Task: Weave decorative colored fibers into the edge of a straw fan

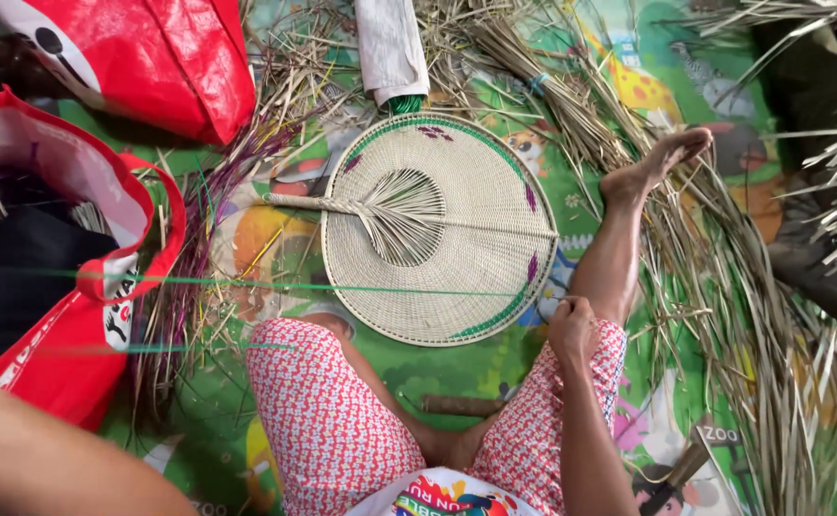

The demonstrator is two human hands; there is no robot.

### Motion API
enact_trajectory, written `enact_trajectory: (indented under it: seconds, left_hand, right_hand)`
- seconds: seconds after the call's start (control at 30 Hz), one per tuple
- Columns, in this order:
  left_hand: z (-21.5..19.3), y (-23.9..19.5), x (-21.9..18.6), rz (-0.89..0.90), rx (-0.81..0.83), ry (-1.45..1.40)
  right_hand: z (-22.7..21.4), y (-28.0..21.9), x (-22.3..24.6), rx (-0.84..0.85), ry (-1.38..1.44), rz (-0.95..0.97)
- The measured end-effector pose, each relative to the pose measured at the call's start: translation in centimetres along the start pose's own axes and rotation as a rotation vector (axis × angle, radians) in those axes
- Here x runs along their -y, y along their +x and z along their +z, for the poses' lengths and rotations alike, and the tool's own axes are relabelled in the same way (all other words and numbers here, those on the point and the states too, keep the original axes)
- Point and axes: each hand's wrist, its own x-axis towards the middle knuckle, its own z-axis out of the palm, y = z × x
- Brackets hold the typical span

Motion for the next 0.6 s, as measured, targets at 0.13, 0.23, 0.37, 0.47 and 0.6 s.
enact_trajectory:
  seconds: [0.13, 0.23, 0.37, 0.47, 0.6]
  left_hand:
    - [-6.4, 4.2, -11.4, 0.2, -0.036, -0.631]
    - [-17.9, 6.6, -23.4, 0.359, -0.064, -1.103]
    - [-32.9, 9.4, -33.3, 0.581, -0.094, -1.734]
    - [-37.1, 8.5, -35.6, 0.623, 0.205, -1.828]
    - [-41.2, 9.9, -32.3, 0.489, 0.349, -2.032]
  right_hand:
    - [1.6, -2.9, 3.0, 0.193, 0.012, -0.068]
    - [2.4, -6.8, 7.1, 0.381, 0.085, -0.163]
    - [0.8, -10.3, 10.6, 0.434, 0.432, -0.297]
    - [1.6, -10.8, 10.3, 0.362, 0.666, -0.234]
    - [3.5, -10.0, 8.6, 0.312, 0.951, -0.167]
